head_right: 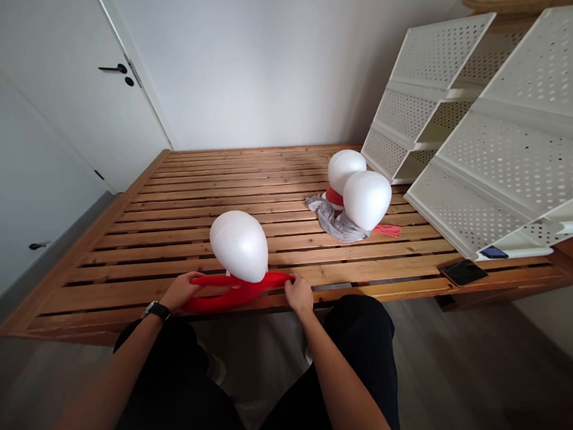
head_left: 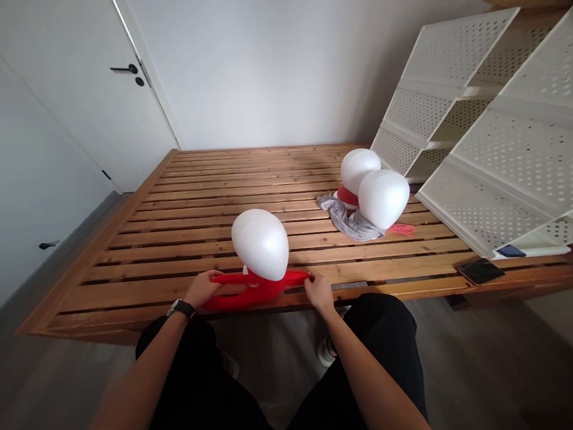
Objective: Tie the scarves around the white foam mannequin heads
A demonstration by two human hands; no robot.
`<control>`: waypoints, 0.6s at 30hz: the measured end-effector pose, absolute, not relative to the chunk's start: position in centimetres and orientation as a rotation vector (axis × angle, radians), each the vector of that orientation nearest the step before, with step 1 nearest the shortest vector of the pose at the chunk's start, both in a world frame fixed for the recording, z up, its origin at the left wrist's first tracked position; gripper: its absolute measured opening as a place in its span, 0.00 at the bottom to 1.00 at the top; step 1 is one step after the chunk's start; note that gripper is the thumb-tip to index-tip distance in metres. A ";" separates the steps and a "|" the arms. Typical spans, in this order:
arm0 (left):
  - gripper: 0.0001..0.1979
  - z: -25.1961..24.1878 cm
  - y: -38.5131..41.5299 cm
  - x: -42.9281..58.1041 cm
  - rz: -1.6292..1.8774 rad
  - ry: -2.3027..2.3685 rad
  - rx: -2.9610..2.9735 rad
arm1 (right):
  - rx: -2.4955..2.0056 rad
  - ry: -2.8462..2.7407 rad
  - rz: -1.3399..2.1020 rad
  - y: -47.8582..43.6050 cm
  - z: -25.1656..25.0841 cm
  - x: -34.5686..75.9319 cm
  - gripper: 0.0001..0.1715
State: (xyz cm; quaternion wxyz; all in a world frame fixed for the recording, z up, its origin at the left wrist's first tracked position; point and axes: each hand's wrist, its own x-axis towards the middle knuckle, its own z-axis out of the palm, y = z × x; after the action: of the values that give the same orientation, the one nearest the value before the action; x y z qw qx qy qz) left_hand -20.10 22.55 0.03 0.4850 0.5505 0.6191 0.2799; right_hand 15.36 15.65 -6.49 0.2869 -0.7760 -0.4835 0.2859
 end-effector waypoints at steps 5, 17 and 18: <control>0.08 2.6 22.1 -20.3 0.234 1.493 1.984 | -2.015 -1.411 0.869 15.9 -5.1 16.0 0.16; 0.17 0.5 9.8 -12.2 0.244 1.639 1.720 | -1.652 -1.760 0.481 18.3 15.0 3.3 0.61; 0.18 -0.2 8.6 -11.2 0.213 1.681 1.703 | -1.686 -1.785 0.519 18.9 14.8 2.4 0.63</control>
State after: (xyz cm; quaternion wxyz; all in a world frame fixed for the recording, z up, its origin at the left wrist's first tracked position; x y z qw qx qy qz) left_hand -11.19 8.55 -0.16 0.3613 0.6609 0.6525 0.0827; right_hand 2.36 18.91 14.84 0.3107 -0.6384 -0.6762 0.1965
